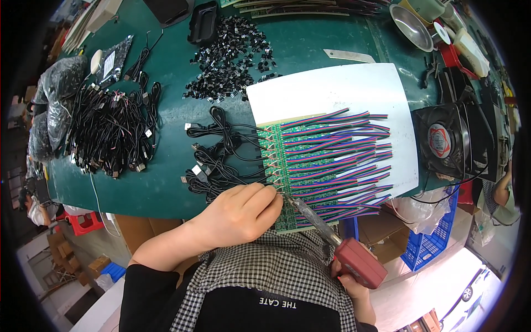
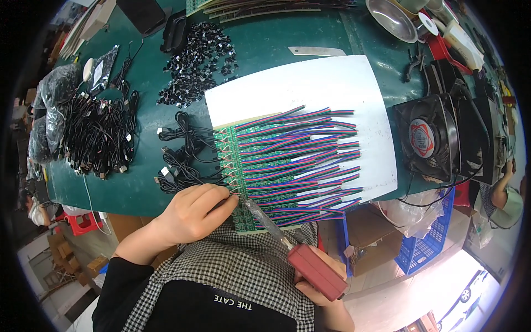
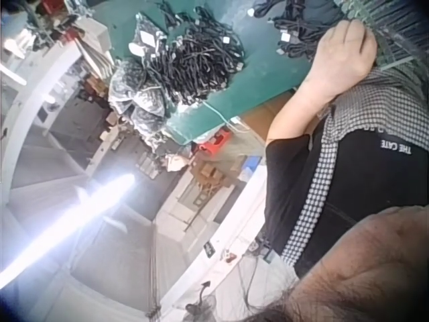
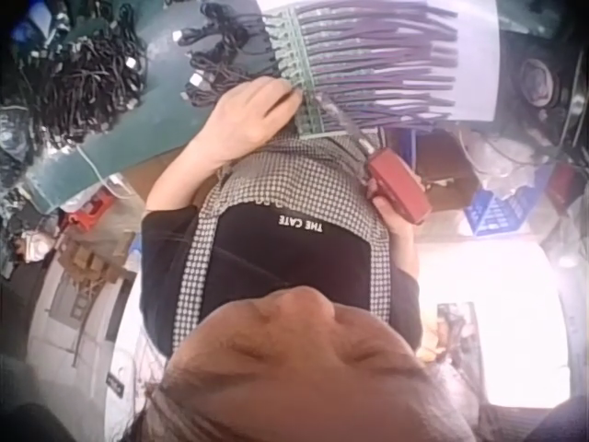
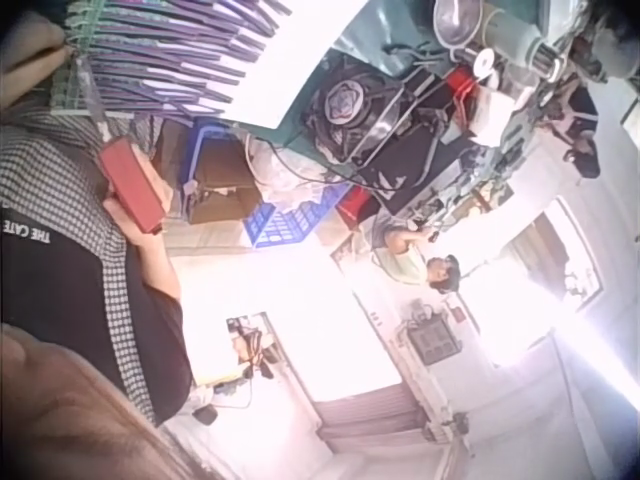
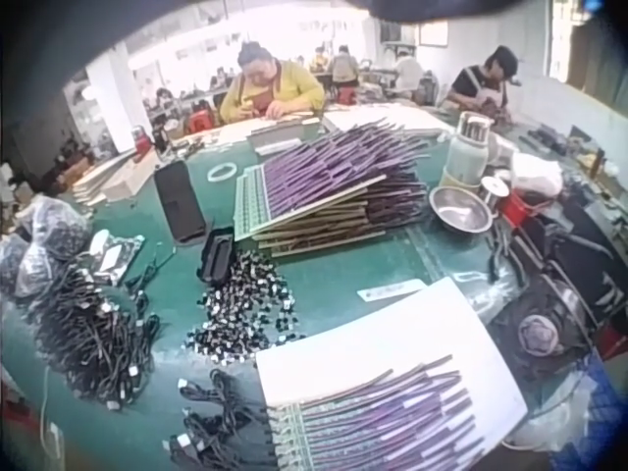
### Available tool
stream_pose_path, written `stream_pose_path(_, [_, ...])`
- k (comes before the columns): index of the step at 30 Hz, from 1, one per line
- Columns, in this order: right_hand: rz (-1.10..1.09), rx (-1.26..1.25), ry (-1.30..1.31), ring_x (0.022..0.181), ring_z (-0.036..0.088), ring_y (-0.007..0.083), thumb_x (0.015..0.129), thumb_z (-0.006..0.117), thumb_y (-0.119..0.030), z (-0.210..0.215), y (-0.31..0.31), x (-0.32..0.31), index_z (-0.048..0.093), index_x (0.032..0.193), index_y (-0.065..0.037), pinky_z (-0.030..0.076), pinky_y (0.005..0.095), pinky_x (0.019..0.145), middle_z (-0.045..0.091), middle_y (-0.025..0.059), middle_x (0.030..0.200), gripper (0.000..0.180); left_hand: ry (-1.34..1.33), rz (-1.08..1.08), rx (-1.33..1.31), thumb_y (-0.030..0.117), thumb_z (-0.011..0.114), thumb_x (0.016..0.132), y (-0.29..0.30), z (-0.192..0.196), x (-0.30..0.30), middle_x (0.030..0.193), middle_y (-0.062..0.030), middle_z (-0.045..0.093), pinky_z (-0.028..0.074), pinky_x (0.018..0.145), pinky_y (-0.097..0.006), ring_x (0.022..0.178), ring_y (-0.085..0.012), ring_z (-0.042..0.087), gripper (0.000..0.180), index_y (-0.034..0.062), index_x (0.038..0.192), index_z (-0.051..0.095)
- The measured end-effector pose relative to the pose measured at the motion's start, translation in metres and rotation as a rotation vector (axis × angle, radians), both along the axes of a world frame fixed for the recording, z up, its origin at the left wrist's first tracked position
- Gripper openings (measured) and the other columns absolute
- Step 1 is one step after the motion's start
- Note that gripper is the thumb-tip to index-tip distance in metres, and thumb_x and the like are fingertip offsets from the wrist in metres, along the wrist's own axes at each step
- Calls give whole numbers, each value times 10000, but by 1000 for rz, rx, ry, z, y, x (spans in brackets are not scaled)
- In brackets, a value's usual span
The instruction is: The person attaches wires to a circuit board using a handheld soldering gun.
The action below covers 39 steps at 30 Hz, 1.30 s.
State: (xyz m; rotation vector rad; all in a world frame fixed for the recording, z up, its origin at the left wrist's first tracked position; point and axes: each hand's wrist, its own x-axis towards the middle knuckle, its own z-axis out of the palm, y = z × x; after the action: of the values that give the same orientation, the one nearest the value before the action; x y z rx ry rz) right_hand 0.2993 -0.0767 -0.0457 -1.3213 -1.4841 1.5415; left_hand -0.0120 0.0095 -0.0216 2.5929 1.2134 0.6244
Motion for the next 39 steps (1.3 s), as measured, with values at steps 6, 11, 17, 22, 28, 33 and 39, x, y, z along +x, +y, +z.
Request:
stream_pose_path(6, [-103,-224,239,569,614,135,699,818,-318,5,-1,-4,563,1145,128,473,231,533,685,89,812,680,9,7,-4,33,666,685,-2,-1,1,841,-99,565,515,550,-283,699,-205,612,234,-36,906,629])
stream_pose_path(11, [-122,-231,273,559,605,133,702,816,-304,9,3,-8,554,1147,139,470,231,524,686,106,829,680,26,12,-16,38,665,678,-2,3,1,853,-100,566,517,563,-282,713,-205,613,247,-36,912,632])
stream_pose_path(17, [-129,-156,260,576,621,137,704,810,-295,8,6,-10,545,1195,113,486,243,539,692,97,844,691,29,20,6,36,668,673,-2,1,2,852,-99,564,516,563,-278,711,-202,612,244,-34,905,638])
stream_pose_path(22, [30,-39,32,591,636,140,706,801,-284,3,5,3,519,1233,112,497,256,553,694,76,823,717,12,21,8,31,669,670,-2,1,2,850,-99,565,517,561,-275,706,-202,611,246,-34,905,638])
stream_pose_path(28, [-103,-132,212,606,632,136,685,816,-288,4,0,-4,533,1198,125,477,243,543,678,86,773,717,22,21,6,33,669,672,-2,2,2,851,-101,564,520,566,-276,709,-203,611,245,-33,906,638])
stream_pose_path(33, [-227,-305,370,585,599,139,673,827,-239,10,1,-9,522,1166,159,446,228,512,669,134,863,703,31,26,6,39,666,677,-3,1,2,856,-100,563,519,569,-277,713,-202,611,242,-32,908,639])
stream_pose_path(39, [-236,-317,409,608,605,144,673,828,-253,12,3,-10,516,1173,159,450,228,519,667,152,922,720,45,41,21,41,654,685,-2,3,3,842,-80,573,493,533,-267,684,-186,602,215,-8,894,646])
